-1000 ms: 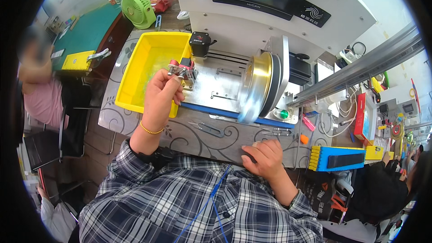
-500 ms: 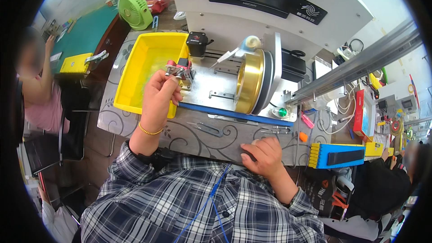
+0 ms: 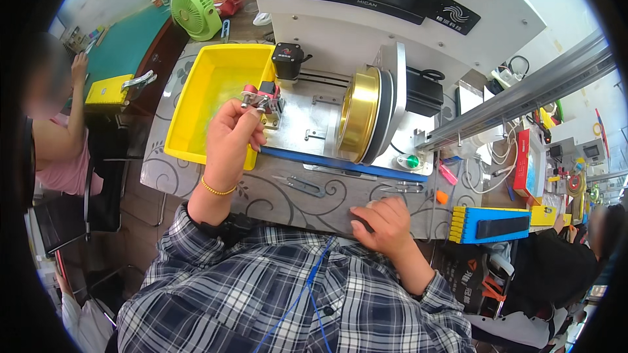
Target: Assembling small electronic or mechanical components using a specialized assembly machine and liquid adhesive.
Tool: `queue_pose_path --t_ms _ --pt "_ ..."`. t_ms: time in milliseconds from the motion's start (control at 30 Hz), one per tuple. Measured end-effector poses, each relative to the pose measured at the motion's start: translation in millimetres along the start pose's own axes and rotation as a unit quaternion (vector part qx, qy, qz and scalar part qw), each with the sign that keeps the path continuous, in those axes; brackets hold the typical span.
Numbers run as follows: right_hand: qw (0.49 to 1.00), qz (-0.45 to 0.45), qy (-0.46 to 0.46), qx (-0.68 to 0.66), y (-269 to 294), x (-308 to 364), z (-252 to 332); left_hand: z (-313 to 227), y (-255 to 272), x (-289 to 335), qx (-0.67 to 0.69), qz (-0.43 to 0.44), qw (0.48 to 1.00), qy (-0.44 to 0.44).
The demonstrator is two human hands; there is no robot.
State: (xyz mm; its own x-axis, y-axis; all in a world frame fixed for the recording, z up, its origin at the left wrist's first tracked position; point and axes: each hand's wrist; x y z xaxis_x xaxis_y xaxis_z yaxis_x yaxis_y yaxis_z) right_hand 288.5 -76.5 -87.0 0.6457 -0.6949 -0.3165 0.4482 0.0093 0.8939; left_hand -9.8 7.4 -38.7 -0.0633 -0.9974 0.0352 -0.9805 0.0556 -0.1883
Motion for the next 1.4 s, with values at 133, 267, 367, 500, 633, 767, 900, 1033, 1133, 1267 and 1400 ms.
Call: queue_pose_path --t_ms 133,267,367,500,633,767,900,1033,1133,1267,1400 --pt "1.000 -0.005 0.002 0.010 0.7 -3.1 2.8 0.2 2.8 0.8 0.000 -0.003 1.000 0.004" --pt "1.000 0.028 -0.010 -0.011 -4.0 -3.7 1.1 -2.0 2.1 1.8 0.002 -0.001 1.000 0.003" --pt "0.999 0.031 -0.013 -0.011 -2.7 -2.0 2.4 -1.2 0.7 0.9 -0.002 0.003 1.000 0.003" --pt "0.999 0.011 -0.035 0.008 3.3 1.0 0.9 1.0 -3.2 -1.8 -0.005 0.007 1.000 0.000" --pt "1.000 -0.008 -0.017 -0.013 -1.3 -1.8 -2.4 4.3 2.5 0.1 -0.011 -0.016 1.000 -0.010" --pt "1.000 0.005 -0.012 -0.018 -7.1 2.4 -6.4 2.8 0.7 1.0 -0.004 -0.023 1.000 -0.010" --pt "1.000 0.024 -0.002 -0.004 -2.3 2.3 -2.6 2.8 -0.6 -1.1 -0.007 -0.017 1.000 -0.005" --pt "1.000 0.013 -0.008 -0.013 -1.9 1.3 -0.9 -0.3 -1.0 -0.4 -0.002 -0.011 1.000 -0.002" --pt "1.000 -0.002 -0.006 -0.014 -3.8 -1.5 -0.7 -0.2 1.5 1.8 -0.007 0.000 1.000 -0.001" --pt "1.000 0.014 -0.018 -0.015 -4.6 -2.6 -0.8 -0.6 0.7 1.1 -0.009 -0.004 1.000 0.007" --pt "1.000 0.016 -0.018 -0.014 -1.9 -2.3 -0.4 -0.9 0.6 1.0 -0.011 -0.005 1.000 0.007"
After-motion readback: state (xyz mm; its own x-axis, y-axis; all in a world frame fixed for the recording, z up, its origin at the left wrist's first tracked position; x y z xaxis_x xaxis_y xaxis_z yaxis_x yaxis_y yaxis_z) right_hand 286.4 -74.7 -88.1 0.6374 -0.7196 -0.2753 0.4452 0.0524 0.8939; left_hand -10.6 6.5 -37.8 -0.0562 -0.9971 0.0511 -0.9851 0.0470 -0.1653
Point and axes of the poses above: each hand's wrist, its own x-axis away from the middle knuckle, its own y-axis out of the back of the hand, z = x × y, and after that the axes turned 14 degrees about z, right-handed
